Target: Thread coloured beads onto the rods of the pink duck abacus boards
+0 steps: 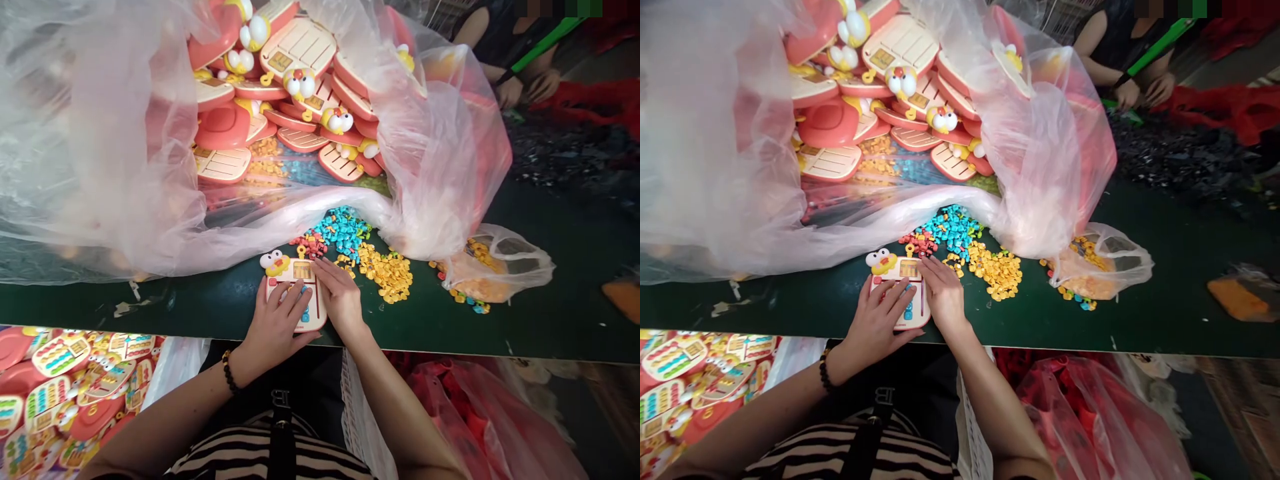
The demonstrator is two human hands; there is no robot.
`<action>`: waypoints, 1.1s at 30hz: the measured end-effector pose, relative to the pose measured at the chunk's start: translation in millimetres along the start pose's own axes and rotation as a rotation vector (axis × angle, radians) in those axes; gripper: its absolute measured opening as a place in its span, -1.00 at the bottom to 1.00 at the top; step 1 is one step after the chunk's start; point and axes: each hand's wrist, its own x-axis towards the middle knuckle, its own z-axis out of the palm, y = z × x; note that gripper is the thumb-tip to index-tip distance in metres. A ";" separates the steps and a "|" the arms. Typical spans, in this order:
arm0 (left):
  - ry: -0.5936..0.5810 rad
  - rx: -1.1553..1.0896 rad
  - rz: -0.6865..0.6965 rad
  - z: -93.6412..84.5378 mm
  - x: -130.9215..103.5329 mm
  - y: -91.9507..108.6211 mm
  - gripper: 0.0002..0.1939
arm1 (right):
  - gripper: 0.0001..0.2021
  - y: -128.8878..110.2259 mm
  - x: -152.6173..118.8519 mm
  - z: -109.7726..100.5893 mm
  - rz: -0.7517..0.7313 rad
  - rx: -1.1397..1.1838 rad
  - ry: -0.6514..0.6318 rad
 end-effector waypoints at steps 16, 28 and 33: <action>0.009 0.001 0.005 0.3 -0.9 -0.4 -0.39 | -0.73 5.9 3.4 -5.9 -0.178 -0.021 -0.041; 0.021 0.022 0.010 -1.6 -1.2 0.9 -0.39 | -0.79 66.5 59.9 -69.7 0.423 -0.106 0.129; 0.025 0.029 0.002 -1.1 -1.2 1.5 -0.38 | -0.84 92.5 82.9 -60.1 0.464 -0.191 -0.023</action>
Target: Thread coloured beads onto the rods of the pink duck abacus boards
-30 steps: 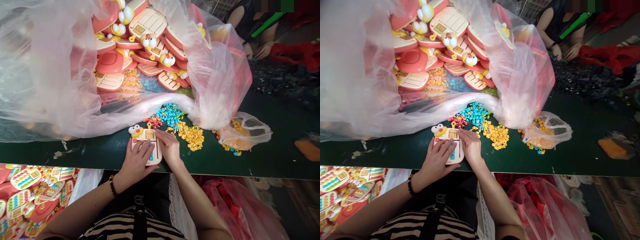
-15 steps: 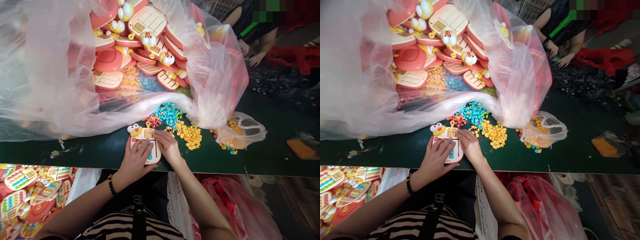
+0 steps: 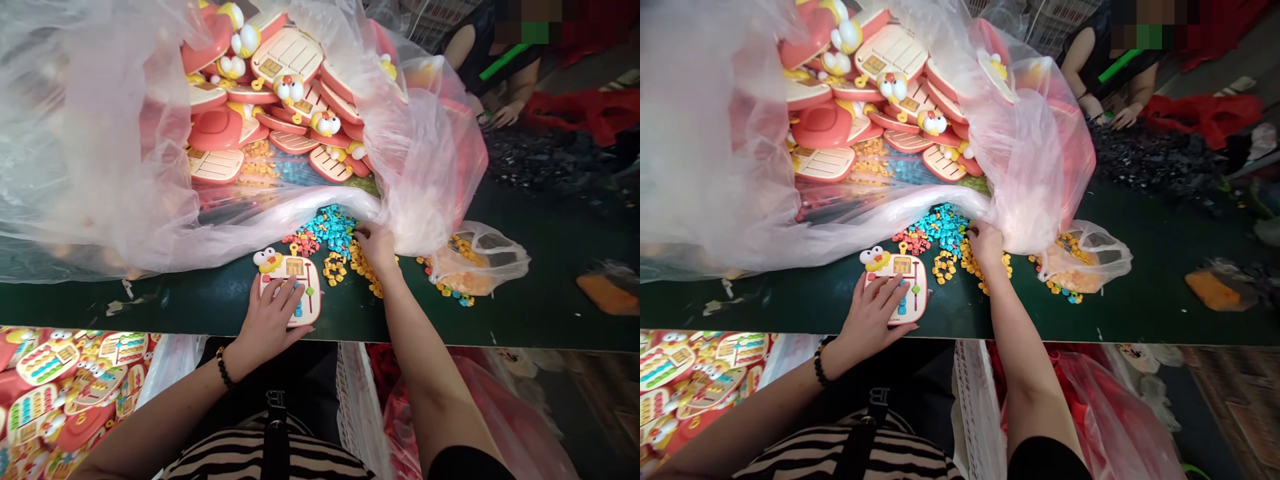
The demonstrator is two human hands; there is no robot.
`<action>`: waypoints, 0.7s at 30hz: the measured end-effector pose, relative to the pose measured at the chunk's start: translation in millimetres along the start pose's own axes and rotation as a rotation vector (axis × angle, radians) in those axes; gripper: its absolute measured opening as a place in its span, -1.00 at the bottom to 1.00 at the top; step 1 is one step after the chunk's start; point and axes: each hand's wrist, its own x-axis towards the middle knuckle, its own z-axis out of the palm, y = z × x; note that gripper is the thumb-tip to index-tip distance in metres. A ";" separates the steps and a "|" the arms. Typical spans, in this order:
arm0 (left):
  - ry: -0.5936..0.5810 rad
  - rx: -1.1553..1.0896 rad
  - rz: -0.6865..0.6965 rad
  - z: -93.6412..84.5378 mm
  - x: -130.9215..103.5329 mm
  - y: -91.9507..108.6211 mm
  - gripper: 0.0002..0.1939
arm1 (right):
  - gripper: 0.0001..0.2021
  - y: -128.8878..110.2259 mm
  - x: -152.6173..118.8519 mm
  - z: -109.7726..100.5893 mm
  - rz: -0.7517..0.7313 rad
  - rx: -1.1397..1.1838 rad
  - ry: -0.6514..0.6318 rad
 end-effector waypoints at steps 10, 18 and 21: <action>-0.013 0.011 0.000 0.9 0.8 -0.4 -0.38 | -0.87 -43.4 -77.4 26.8 -0.467 0.284 -0.106; -0.023 0.012 -0.005 0.8 1.4 0.5 -0.37 | -0.81 -43.7 -77.8 37.7 -0.576 0.192 -0.099; -0.015 0.009 -0.004 0.9 1.3 0.4 -0.38 | -0.81 -46.8 -71.0 35.0 -0.640 0.078 -0.187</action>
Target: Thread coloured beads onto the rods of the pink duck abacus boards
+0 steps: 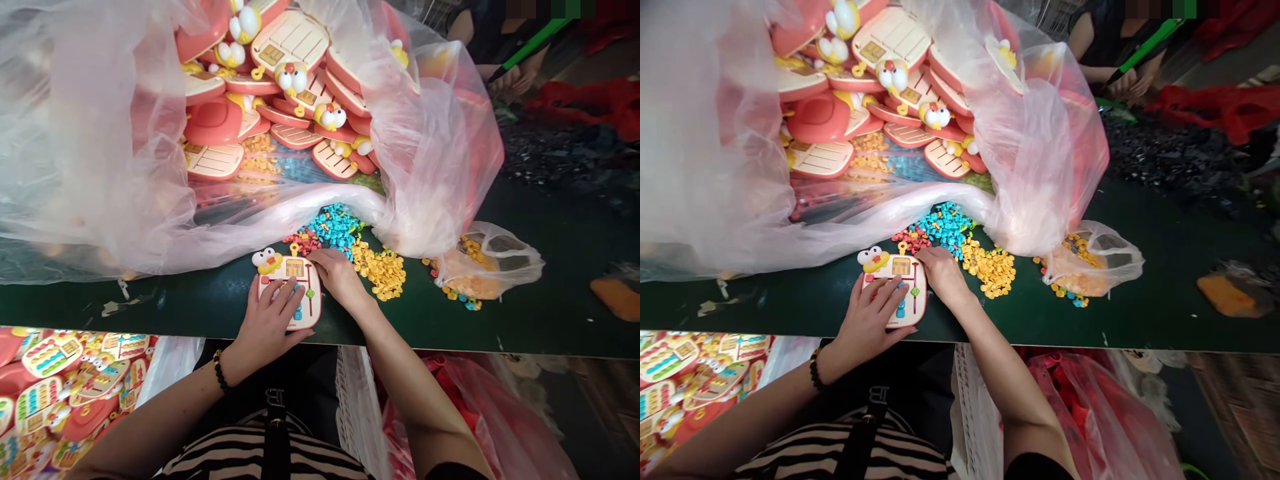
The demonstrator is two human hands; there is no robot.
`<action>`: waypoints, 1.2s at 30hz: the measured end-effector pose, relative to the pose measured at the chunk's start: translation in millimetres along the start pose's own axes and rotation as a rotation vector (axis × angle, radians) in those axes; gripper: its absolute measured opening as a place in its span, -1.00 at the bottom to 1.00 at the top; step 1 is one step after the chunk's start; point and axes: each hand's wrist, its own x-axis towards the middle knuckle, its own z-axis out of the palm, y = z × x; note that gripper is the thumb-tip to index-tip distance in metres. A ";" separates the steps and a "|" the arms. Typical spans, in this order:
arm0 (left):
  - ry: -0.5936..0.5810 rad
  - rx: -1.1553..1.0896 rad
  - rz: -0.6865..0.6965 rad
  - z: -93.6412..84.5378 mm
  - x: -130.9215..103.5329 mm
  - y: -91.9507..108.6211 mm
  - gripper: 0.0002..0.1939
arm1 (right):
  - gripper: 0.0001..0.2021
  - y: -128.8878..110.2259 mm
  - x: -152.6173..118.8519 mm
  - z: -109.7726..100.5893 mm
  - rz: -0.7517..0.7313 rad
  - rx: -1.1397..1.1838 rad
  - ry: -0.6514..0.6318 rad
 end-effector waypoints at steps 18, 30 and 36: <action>-0.005 -0.012 0.007 0.0 -0.9 -0.7 -0.39 | -0.71 -19.9 -31.7 8.3 -0.131 -0.077 0.108; 0.005 -0.021 0.002 1.1 -1.1 -0.5 -0.38 | -0.80 -21.7 -20.5 -5.4 -0.144 0.107 0.078; 0.006 -0.019 -0.003 -0.3 -0.4 0.2 -0.40 | -0.83 13.3 -16.1 -55.9 0.243 0.152 0.322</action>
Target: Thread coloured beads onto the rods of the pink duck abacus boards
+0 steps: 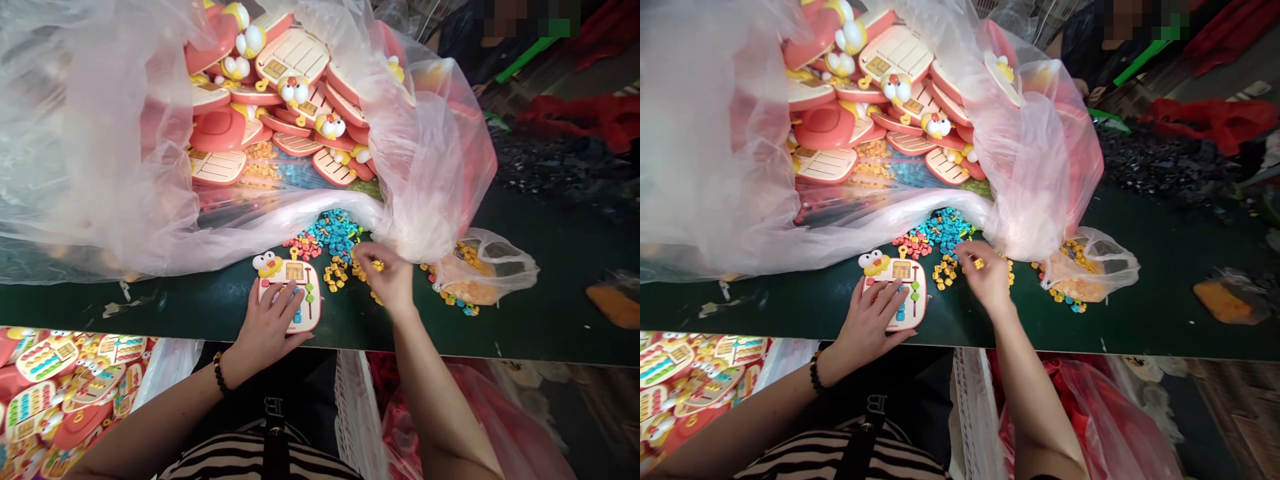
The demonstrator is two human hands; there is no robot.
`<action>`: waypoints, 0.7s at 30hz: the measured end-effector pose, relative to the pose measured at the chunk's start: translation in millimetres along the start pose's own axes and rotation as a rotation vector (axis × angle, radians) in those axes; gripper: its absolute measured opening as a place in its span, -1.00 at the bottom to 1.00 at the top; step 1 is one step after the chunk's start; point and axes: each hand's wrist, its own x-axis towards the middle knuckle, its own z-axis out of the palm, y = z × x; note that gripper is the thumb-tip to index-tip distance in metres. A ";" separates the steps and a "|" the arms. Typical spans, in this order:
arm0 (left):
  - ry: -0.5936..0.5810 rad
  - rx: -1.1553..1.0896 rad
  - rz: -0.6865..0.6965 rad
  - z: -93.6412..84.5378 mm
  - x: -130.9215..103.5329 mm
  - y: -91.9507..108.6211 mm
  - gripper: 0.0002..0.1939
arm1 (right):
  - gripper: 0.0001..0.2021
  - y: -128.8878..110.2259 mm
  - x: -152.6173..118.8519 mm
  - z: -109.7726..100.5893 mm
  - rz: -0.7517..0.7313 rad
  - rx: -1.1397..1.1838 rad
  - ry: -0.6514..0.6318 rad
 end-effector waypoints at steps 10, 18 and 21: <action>-0.001 0.024 0.004 0.5 -0.2 0.0 -0.35 | -0.84 53.1 51.9 13.0 0.281 -0.377 -0.053; -0.010 0.018 0.001 0.1 0.6 -0.2 -0.37 | -0.82 -10.6 -7.3 48.6 -0.198 -0.033 -0.109; -0.009 0.022 0.003 0.4 0.6 -0.2 -0.37 | -0.79 -17.3 -22.1 59.4 -0.355 -0.052 -0.227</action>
